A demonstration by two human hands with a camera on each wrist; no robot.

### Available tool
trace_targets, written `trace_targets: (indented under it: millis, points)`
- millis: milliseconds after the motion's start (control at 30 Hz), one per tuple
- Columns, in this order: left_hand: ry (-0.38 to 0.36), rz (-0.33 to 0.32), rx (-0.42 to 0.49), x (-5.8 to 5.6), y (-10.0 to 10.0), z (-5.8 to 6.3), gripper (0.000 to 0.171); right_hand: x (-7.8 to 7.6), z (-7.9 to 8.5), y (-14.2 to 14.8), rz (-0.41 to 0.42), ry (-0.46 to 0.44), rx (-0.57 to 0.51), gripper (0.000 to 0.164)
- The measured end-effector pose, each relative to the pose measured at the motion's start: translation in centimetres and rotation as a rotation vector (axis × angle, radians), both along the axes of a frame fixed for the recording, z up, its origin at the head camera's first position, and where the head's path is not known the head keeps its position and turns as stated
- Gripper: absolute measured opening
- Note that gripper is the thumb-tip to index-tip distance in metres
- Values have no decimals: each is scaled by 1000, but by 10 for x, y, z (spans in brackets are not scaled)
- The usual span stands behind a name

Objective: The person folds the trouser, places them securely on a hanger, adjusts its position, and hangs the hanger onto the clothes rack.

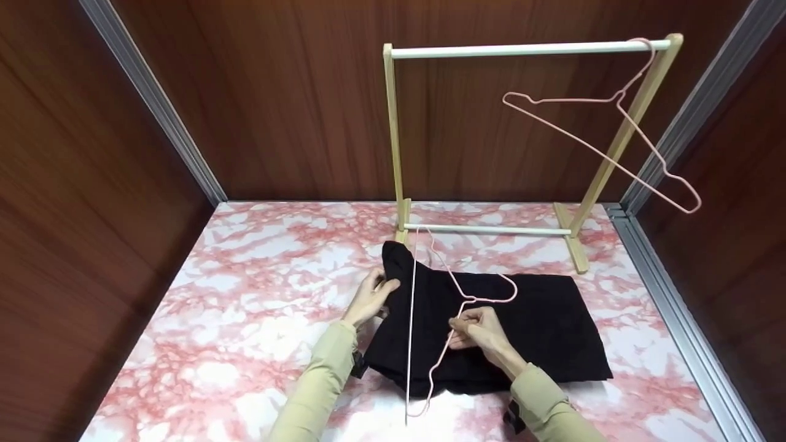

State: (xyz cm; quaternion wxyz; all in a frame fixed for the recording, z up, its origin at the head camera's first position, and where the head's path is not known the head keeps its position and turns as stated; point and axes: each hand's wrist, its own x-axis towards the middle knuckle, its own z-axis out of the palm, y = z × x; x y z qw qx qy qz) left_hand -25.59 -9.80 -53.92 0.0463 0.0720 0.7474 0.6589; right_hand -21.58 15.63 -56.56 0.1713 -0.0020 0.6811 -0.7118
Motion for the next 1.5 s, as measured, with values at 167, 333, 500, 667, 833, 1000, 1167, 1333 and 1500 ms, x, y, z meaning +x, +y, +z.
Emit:
trace_targets:
  millis: [167,333,500,667,833,1000,1167,1333,1500]
  points:
    - [57,-45,-208,-1,12,6,23,-1,0,2,-7,-3,-6,12]
    - [39,-131,-272,0,27,8,26,-2,0,6,1,0,-9,13]
    - [-114,-235,-169,-3,43,8,23,-4,-2,9,22,6,-8,13]
    - [-142,-326,-215,-8,53,7,42,-3,-3,11,31,-8,-6,14]
    - [216,-403,-726,-11,52,7,74,-2,-3,12,37,-15,-7,13]
    - [569,-320,-1130,-14,47,3,80,-2,-3,14,53,-13,-17,8]
    - [656,-326,-1245,-17,46,-6,93,0,-1,15,61,14,-9,18]
    - [623,-403,-1336,-18,49,-17,107,3,1,15,65,38,9,29]
    - [659,-399,-1426,-20,57,-29,117,2,2,16,65,36,23,31]
